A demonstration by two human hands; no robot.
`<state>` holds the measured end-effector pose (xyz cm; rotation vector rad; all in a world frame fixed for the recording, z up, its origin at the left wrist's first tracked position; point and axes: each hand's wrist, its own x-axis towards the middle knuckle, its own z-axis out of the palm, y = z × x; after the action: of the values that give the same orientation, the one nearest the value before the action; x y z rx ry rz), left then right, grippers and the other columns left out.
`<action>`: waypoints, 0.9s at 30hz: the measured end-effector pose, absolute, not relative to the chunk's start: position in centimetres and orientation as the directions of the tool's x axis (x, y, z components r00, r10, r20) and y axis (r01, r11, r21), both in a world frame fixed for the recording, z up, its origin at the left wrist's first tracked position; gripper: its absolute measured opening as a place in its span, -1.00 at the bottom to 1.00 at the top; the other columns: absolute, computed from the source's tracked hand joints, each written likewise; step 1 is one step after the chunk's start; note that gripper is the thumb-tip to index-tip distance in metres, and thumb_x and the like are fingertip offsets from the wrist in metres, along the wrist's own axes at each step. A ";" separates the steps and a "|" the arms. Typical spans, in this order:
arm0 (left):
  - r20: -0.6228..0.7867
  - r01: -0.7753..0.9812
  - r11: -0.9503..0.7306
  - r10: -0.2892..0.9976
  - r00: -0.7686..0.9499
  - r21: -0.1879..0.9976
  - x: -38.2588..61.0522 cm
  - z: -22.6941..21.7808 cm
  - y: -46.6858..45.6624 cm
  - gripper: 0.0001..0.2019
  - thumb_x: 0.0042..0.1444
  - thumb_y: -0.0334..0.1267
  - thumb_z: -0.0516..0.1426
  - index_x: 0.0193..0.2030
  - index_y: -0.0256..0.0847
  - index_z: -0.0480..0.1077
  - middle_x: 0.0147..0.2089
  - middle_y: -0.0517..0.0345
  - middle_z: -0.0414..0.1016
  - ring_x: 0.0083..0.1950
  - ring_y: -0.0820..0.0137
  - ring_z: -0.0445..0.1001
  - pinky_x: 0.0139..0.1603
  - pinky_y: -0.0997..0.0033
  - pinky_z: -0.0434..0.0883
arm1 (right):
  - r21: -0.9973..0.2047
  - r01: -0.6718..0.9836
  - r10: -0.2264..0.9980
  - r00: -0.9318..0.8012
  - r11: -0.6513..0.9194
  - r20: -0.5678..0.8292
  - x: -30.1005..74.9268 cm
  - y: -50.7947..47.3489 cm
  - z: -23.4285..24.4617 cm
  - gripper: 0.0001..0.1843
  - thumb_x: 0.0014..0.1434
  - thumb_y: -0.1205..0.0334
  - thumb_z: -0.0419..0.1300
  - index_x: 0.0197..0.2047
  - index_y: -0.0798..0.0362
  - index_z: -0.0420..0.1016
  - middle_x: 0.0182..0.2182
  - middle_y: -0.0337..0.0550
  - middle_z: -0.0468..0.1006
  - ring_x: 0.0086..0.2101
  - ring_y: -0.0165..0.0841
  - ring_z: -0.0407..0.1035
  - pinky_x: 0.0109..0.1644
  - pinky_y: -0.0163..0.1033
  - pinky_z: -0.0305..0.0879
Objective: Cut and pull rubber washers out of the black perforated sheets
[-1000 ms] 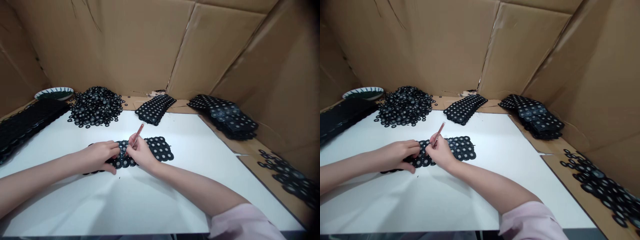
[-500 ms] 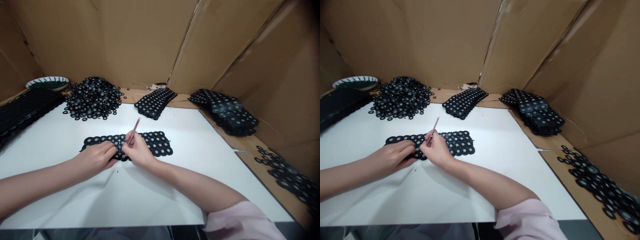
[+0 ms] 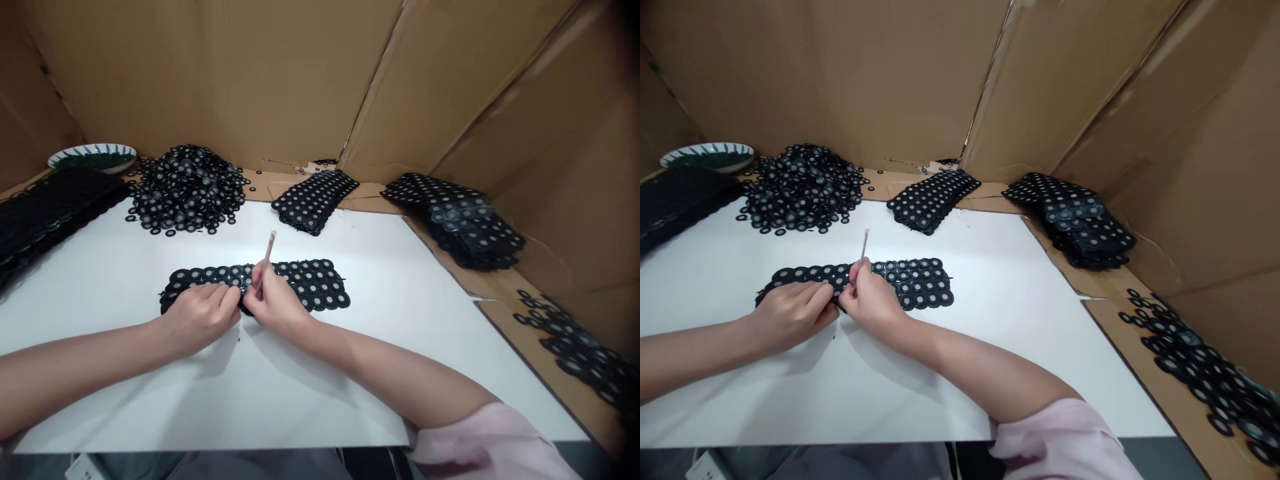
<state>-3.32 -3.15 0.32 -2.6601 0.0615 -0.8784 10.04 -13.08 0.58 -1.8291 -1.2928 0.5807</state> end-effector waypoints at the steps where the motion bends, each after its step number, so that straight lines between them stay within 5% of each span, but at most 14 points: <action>1: 0.553 0.059 -0.953 -0.122 0.824 -0.299 -3.5 0.4 -3.0 -0.78 0.02 -0.43 0.00 -0.60 -0.21 0.12 -0.65 0.27 0.16 -0.60 0.49 0.19 -0.57 0.44 0.11 | -0.840 0.525 0.923 0.375 -0.136 0.085 10.1 -13.1 0.6 -0.87 -0.02 0.32 -0.02 -0.35 0.01 0.06 -0.56 -0.35 0.22 -0.57 -0.47 0.15 -0.47 -0.33 0.08; 7: 0.151 0.165 -0.966 0.196 0.969 0.200 -4.7 1.9 -2.2 -0.82 0.11 -0.16 0.01 -0.42 -0.20 0.15 -0.32 0.14 0.30 -0.30 0.39 0.29 -0.37 0.42 0.28 | -0.971 0.234 0.835 0.544 -0.055 0.084 10.6 -12.4 0.8 -0.86 0.03 0.28 -0.02 -0.32 0.00 0.03 -0.58 -0.39 0.15 -0.59 -0.49 0.13 -0.51 -0.36 0.09; 11: 0.098 0.248 -0.925 0.287 0.953 0.289 -4.7 2.3 -2.0 -0.84 0.04 -0.17 0.04 -0.36 -0.20 0.14 -0.27 0.11 0.27 -0.21 0.32 0.26 -0.28 0.32 0.31 | -0.933 0.355 0.862 0.489 -0.057 0.133 10.8 -12.3 1.1 -0.88 0.01 0.28 0.01 -0.37 0.02 0.08 -0.59 -0.39 0.16 -0.60 -0.51 0.12 -0.50 -0.36 0.09; 15: 0.173 0.226 -0.951 0.264 0.949 0.211 -4.6 1.7 -2.0 -0.84 0.00 -0.32 0.01 -0.23 -0.22 0.20 -0.23 0.07 0.31 -0.19 0.29 0.29 -0.26 0.28 0.34 | -0.921 0.382 0.864 0.486 -0.073 0.134 10.7 -12.5 1.1 -0.89 0.01 0.28 0.01 -0.37 0.02 0.08 -0.57 -0.38 0.18 -0.59 -0.50 0.15 -0.50 -0.36 0.11; 21: 0.381 -0.003 -0.981 -0.078 0.921 -0.194 -4.6 0.6 -1.2 -0.81 0.11 -0.46 -0.10 -0.22 -0.30 0.30 -0.19 -0.07 0.41 -0.25 0.28 0.40 -0.28 0.29 0.35 | -0.941 0.333 0.882 0.459 -0.064 0.102 10.6 -12.3 0.6 -0.87 0.02 0.27 0.01 -0.35 0.01 0.06 -0.60 -0.39 0.18 -0.61 -0.50 0.16 -0.52 -0.36 0.11; 27: 0.304 -0.210 -0.971 -0.236 0.923 -0.116 -3.8 1.3 1.3 -0.81 0.18 -0.33 -0.11 -0.32 -0.24 0.30 -0.35 0.07 0.41 -0.35 0.41 0.39 -0.30 0.39 0.31 | -0.950 0.304 0.880 0.467 -0.074 0.081 10.5 -12.2 0.4 -0.87 0.04 0.27 0.00 -0.34 0.00 0.05 -0.62 -0.40 0.16 -0.62 -0.48 0.20 -0.54 -0.36 0.10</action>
<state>-3.82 1.28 1.29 -3.0006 0.3487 -0.4893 10.48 -12.23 0.38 -1.6266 -1.0447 0.6606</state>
